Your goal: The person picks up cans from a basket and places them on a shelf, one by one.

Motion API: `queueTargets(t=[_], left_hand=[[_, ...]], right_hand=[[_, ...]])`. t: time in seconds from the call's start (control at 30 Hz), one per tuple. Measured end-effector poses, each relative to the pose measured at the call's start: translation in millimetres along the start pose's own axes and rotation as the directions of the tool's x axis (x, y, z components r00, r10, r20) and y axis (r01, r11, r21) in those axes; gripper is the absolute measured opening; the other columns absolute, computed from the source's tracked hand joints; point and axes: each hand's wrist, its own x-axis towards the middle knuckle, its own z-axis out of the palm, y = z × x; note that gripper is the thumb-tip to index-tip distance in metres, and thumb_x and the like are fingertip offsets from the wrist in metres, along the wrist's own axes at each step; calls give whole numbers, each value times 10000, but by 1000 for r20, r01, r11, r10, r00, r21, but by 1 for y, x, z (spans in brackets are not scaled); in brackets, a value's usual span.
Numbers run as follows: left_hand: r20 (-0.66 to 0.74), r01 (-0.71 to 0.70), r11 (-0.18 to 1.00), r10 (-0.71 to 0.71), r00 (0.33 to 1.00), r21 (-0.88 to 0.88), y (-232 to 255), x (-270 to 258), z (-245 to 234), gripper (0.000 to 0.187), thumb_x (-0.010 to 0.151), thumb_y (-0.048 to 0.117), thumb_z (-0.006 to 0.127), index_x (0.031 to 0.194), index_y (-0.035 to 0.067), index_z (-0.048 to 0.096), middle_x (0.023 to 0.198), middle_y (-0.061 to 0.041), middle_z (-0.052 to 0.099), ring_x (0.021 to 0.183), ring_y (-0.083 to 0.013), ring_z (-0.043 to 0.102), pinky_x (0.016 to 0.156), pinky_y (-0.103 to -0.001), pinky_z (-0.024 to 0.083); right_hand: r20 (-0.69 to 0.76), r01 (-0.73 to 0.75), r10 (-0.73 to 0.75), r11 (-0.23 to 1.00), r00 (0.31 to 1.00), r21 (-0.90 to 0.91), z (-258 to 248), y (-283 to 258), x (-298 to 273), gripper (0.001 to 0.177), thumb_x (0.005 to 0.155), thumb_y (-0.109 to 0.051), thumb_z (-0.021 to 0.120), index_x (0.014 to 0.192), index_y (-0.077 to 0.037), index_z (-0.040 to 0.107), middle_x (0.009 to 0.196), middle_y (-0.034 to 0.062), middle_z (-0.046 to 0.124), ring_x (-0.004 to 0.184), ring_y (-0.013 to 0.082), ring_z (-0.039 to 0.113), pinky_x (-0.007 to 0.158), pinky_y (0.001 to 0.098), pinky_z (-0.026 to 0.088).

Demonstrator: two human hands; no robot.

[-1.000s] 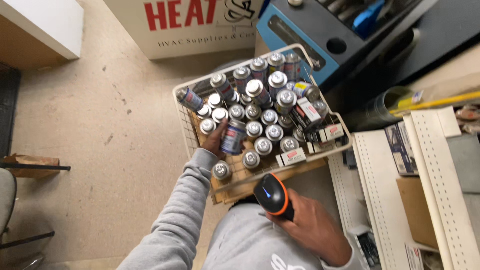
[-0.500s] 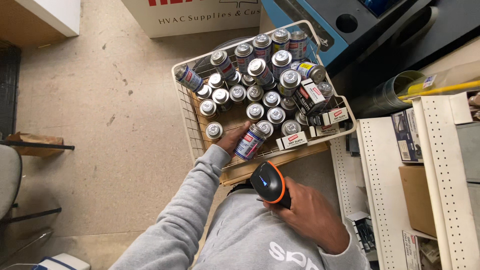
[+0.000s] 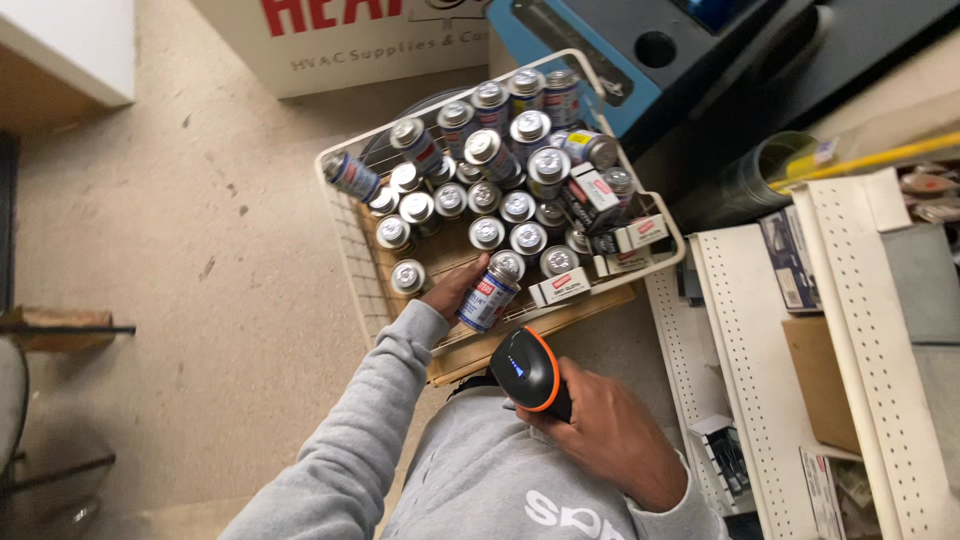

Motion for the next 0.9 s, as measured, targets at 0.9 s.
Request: queueTargets(t=[0.9], left_hand=[[539, -488, 504, 51, 841, 713, -2, 98, 430, 898, 749, 354, 1092, 1538, 117, 736, 1256, -89, 932, 1050, -198, 871, 950, -362, 694]], right_hand=[[-172, -365, 540, 738, 824, 568, -76, 263, -180, 530, 980, -680, 958, 1340, -306, 847, 1219, -15, 977, 1118, 226, 927, 944, 393, 657]])
